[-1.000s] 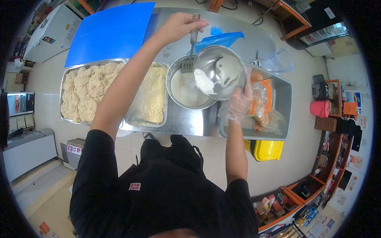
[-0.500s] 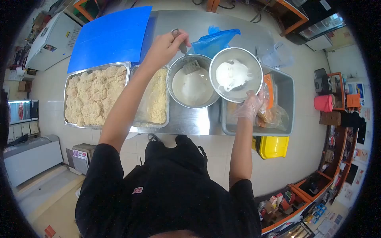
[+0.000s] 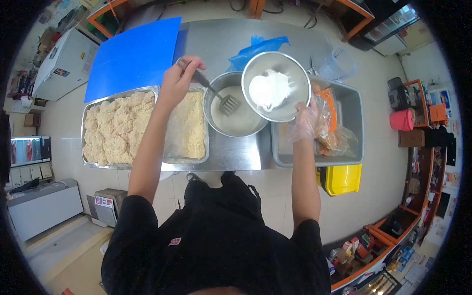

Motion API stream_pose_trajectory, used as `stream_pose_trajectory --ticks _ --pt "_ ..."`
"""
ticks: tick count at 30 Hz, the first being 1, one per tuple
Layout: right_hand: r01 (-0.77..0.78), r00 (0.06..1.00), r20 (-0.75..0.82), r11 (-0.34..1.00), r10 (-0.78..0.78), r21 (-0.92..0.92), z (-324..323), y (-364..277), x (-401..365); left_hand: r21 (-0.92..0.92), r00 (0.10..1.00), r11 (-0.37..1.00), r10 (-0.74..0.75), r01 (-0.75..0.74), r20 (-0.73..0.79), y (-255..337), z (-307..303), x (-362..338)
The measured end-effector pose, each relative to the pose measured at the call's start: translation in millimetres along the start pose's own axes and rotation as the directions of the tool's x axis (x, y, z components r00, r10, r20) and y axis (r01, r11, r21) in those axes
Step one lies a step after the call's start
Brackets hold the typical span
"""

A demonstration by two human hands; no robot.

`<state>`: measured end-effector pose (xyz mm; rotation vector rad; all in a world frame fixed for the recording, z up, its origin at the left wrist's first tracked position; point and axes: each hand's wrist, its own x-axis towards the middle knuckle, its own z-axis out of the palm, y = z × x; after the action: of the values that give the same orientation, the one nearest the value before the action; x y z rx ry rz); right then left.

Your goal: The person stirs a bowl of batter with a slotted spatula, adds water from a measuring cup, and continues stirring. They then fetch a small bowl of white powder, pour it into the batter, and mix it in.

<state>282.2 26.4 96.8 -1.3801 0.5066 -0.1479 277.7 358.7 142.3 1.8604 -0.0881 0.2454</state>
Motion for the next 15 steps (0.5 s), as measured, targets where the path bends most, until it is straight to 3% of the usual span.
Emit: stream_pose_trajectory --ticks 3,6,10,11,13,15 --pt "0.02 0.978 0.204 0.991 -0.047 0.133 49 -16 20 -0.146 0.992 0.988 -0.069 0.053 -0.105 -30 -8 -27" --pt "0.027 0.932 0.354 0.99 -0.076 0.141 128 -35 36 -0.141 0.975 0.988 -0.098 0.07 -0.2 -52 -4 -63" --pt "0.078 0.903 0.429 0.987 -0.011 -0.139 241 3 120 -0.24 0.95 0.963 -0.184 0.123 -0.253 -77 5 -98" --pt "0.162 0.918 0.393 0.951 -0.048 -0.262 267 22 145 -0.279 0.942 0.952 -0.205 0.129 -0.265 -78 7 -102" --pt "0.305 0.932 0.333 0.812 -0.146 -0.497 311 73 200 -0.352 0.931 0.926 -0.24 0.136 -0.274 -71 9 -111" --pt "0.333 0.933 0.337 0.658 -0.126 -0.676 337 112 236 -0.414 0.914 0.896 -0.294 0.161 -0.28 -70 11 -119"
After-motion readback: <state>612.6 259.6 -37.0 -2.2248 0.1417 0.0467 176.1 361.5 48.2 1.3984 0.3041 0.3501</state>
